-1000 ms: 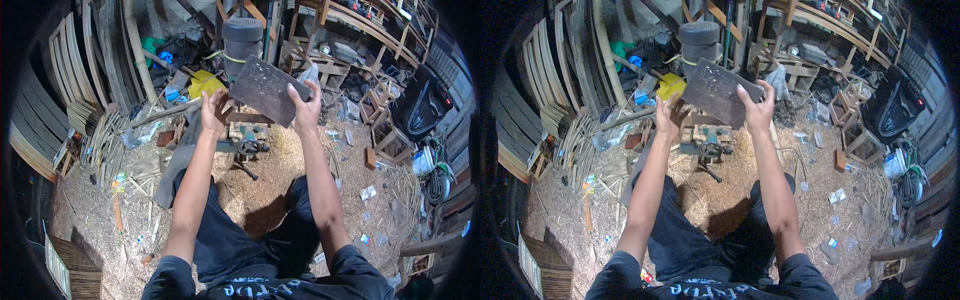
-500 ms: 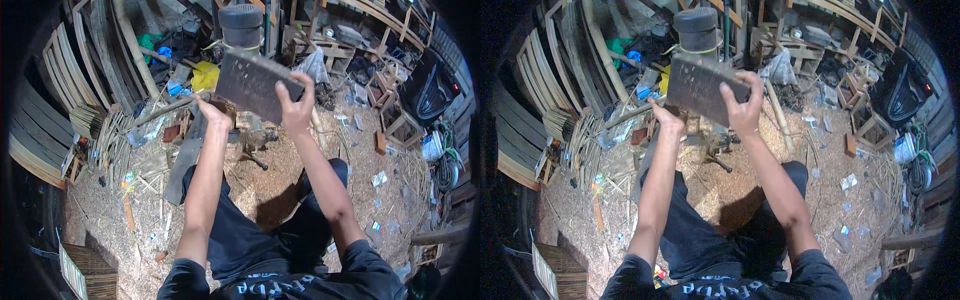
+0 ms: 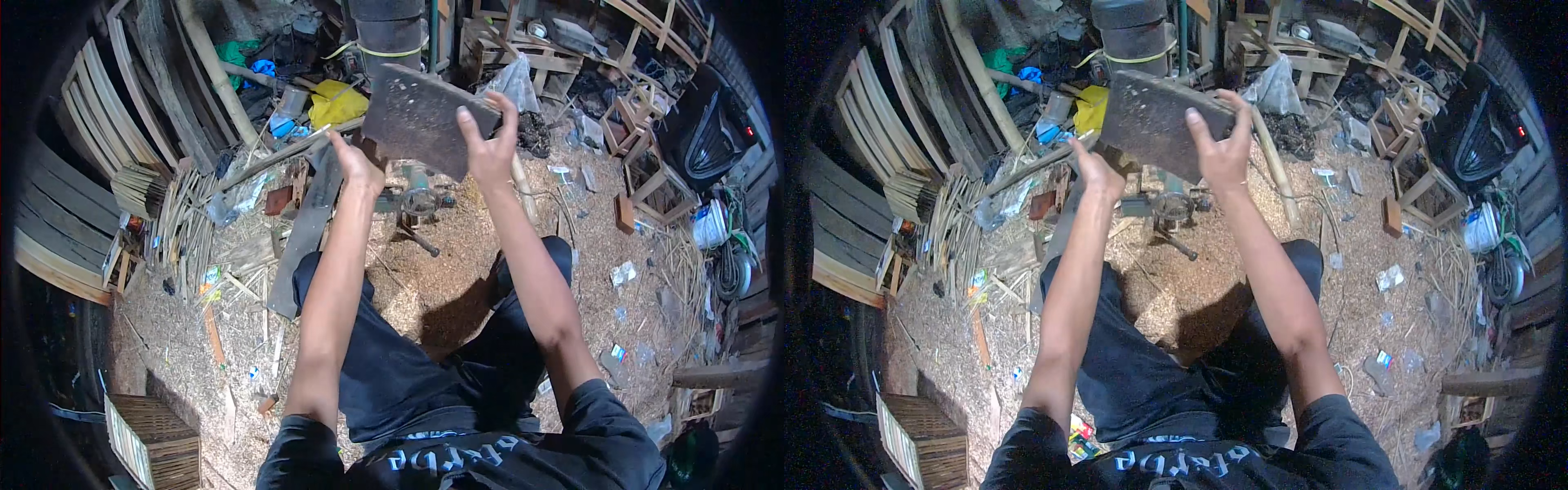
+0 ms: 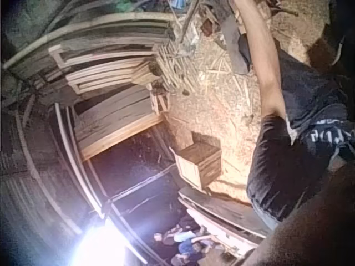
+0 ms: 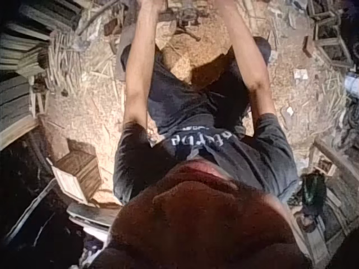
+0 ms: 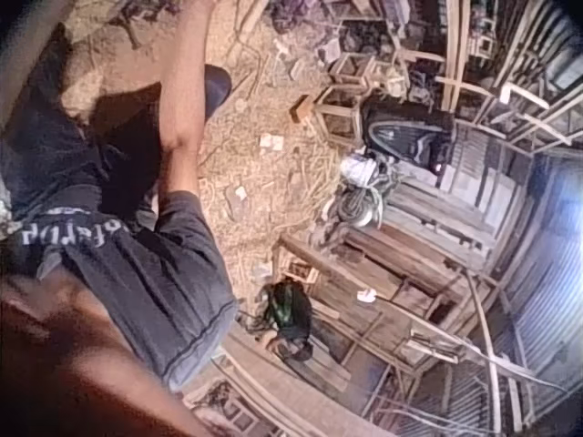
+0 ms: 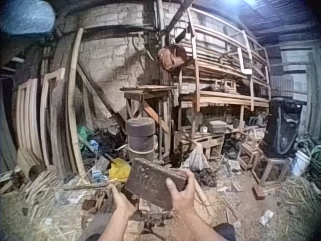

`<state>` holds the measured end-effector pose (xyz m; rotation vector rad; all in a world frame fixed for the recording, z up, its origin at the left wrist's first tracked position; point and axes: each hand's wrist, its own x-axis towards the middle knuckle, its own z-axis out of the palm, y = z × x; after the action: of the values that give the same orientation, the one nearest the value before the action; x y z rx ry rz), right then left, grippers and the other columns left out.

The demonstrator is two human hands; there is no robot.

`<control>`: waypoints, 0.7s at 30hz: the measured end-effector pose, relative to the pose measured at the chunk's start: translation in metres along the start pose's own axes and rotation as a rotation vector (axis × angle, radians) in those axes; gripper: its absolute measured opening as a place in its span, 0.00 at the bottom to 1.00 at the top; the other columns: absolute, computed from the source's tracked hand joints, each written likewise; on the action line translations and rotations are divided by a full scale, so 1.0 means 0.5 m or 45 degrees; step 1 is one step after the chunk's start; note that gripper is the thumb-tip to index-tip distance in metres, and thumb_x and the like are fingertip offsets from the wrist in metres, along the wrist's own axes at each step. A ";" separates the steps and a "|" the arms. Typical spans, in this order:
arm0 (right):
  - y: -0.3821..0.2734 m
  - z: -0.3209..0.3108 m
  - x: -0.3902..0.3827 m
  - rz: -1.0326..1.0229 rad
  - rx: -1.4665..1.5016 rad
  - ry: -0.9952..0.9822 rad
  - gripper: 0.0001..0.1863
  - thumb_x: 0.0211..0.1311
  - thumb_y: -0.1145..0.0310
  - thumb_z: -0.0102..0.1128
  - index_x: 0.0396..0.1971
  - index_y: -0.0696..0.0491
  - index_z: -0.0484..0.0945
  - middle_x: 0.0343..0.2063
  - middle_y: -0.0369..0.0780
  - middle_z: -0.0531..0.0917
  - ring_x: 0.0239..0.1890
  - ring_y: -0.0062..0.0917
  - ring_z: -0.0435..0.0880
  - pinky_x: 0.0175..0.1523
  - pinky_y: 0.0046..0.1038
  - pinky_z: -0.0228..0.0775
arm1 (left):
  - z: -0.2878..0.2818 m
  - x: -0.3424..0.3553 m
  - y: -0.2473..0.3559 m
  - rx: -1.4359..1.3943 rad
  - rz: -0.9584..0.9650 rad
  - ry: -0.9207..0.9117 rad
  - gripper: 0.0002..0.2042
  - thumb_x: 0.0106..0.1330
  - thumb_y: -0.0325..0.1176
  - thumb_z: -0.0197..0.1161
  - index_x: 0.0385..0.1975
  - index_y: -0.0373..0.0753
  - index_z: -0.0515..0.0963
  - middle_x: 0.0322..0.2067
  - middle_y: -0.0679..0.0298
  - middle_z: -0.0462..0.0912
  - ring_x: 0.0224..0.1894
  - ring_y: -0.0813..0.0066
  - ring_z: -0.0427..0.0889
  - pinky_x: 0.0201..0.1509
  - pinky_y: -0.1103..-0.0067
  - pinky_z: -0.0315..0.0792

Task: The recorder is using a hollow-chisel mortiser to cut rectangular holes into a piece of wood.

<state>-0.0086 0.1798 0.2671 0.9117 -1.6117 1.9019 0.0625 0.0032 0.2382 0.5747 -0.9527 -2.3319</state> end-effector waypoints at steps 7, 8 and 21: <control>0.016 -0.108 0.071 1.503 0.766 -0.345 0.22 0.60 0.63 0.61 0.51 0.57 0.70 0.45 0.45 0.77 0.47 0.31 0.79 0.49 0.35 0.76 | -0.013 0.024 0.028 0.562 0.442 -0.438 0.46 0.62 0.73 0.31 0.67 0.36 0.54 0.67 0.54 0.56 0.71 0.60 0.50 0.71 0.58 0.37; 0.019 -0.118 0.055 1.534 0.764 -0.373 0.21 0.60 0.65 0.61 0.50 0.58 0.71 0.44 0.45 0.78 0.46 0.31 0.80 0.48 0.36 0.78 | -0.003 0.021 0.027 0.662 0.515 -0.589 0.44 0.63 0.71 0.32 0.67 0.36 0.54 0.67 0.53 0.57 0.70 0.61 0.51 0.72 0.60 0.40; 0.000 -0.091 0.033 1.154 0.890 -0.484 0.30 0.69 0.43 0.40 0.62 0.47 0.63 0.59 0.39 0.69 0.62 0.32 0.66 0.64 0.46 0.58 | -0.003 0.021 -0.011 0.104 0.060 -0.400 0.27 0.70 0.58 0.42 0.47 0.37 0.73 0.42 0.62 0.77 0.44 0.70 0.77 0.50 0.73 0.71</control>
<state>-0.0276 0.2233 0.2758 0.9029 -1.7576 3.2198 0.0538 -0.0009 0.2315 0.2153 -1.1929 -2.3922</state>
